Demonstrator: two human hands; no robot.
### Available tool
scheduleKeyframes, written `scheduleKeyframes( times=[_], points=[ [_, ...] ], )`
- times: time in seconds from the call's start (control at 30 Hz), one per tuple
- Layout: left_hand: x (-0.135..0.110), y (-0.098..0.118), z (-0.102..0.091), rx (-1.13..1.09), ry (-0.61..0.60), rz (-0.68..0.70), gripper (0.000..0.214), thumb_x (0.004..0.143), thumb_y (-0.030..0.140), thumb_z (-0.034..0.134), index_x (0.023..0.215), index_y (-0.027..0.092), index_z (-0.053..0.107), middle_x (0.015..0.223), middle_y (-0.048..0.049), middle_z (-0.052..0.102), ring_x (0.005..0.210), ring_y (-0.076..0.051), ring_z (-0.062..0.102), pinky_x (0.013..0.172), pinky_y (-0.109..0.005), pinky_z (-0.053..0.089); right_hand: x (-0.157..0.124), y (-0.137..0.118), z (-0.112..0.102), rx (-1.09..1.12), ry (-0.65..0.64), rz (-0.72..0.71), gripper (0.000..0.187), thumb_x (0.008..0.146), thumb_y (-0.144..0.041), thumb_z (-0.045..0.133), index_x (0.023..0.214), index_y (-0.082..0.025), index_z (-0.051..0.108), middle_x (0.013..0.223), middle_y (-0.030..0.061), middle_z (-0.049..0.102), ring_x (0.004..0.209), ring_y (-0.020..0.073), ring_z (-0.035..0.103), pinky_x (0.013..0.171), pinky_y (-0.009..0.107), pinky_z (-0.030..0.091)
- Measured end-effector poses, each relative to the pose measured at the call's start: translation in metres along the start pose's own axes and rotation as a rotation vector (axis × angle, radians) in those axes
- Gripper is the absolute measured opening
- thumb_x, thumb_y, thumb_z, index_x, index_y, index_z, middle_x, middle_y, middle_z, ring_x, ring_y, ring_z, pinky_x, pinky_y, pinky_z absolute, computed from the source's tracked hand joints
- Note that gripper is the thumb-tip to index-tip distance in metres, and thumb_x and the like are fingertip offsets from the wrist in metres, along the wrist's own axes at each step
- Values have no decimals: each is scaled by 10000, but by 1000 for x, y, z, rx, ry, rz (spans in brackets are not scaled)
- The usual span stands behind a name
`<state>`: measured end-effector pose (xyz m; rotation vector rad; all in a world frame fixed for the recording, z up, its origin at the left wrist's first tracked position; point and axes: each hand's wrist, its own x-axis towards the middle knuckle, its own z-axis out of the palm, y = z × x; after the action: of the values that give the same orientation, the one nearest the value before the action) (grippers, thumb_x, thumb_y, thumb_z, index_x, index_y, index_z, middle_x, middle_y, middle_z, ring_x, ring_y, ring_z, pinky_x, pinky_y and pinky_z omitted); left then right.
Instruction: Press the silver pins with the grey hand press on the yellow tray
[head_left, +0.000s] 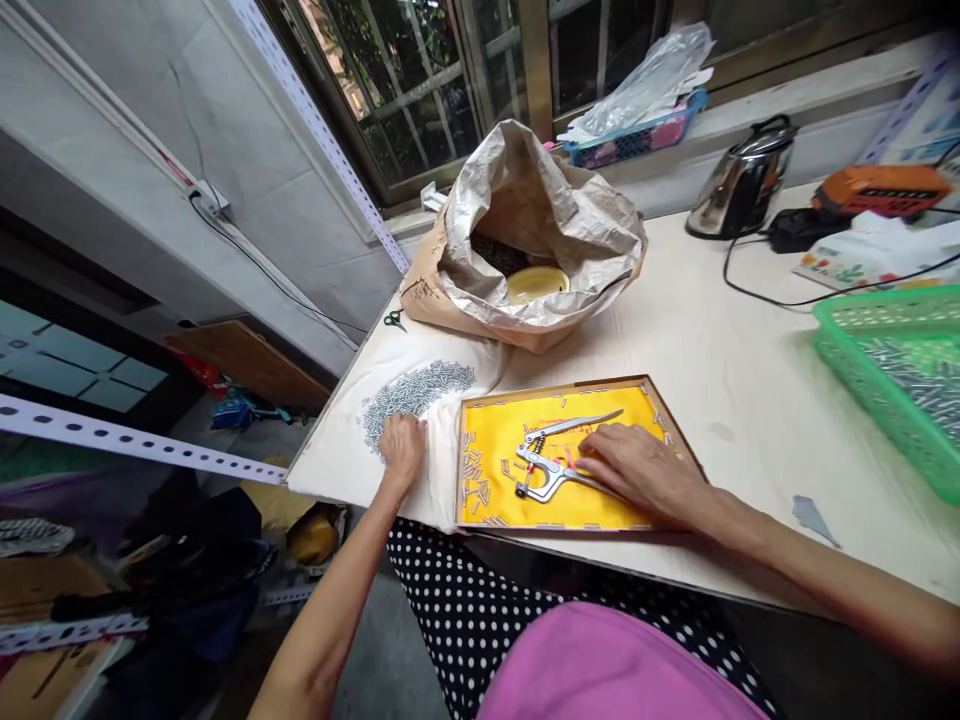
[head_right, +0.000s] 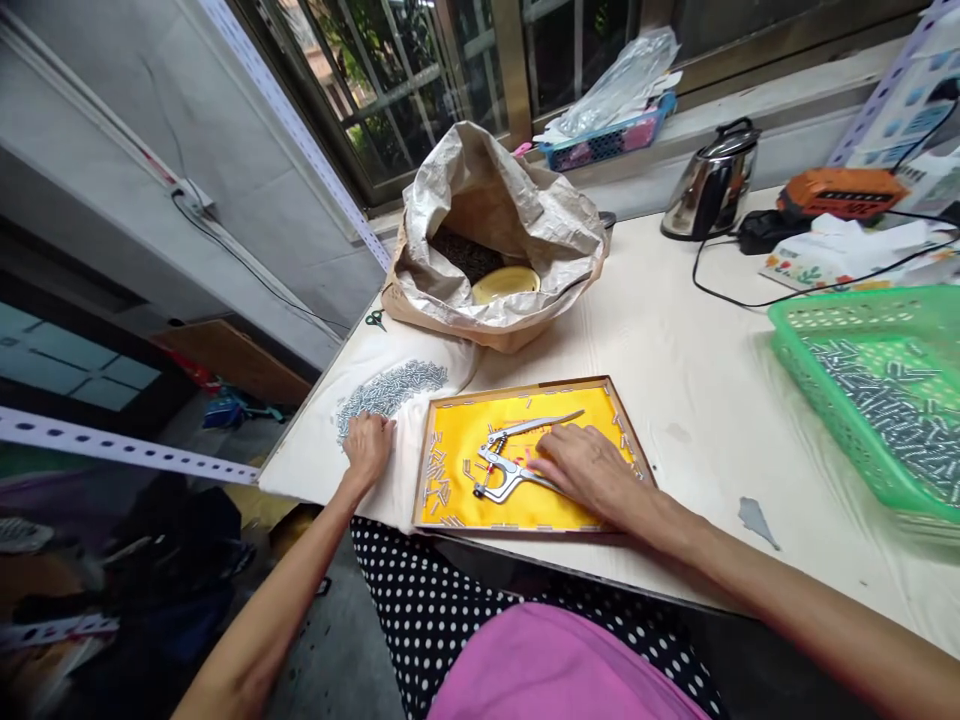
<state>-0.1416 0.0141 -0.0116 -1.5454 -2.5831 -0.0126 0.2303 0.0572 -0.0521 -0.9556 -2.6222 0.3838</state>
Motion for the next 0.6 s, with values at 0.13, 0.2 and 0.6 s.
scheduleKeyframes(
  times=[0.13,0.2,0.6],
  points=[
    [11,-7,10,95,-46,1,272,953,235,462,964,123,709,1129,-193,651,1127,-368,551,807,-415,492,-2,-21,12,46,-97,5,219,999,-370,500,974,-190,622,964,88,650,855,218,593,756,351,422],
    [13,-5,12,116,-65,30,290,953,195,420,981,111,697,1130,-191,650,1118,-351,554,809,-404,482,-1,-24,11,56,-134,26,216,1023,-292,427,919,-189,587,929,79,633,817,201,577,743,339,422],
    [29,-19,13,73,-139,195,288,926,195,437,939,126,717,1041,-158,669,1050,-301,595,853,-357,471,-26,-30,-13,8,-34,-63,208,1007,-116,338,934,-198,514,892,37,550,729,167,515,626,286,373]
  ],
)
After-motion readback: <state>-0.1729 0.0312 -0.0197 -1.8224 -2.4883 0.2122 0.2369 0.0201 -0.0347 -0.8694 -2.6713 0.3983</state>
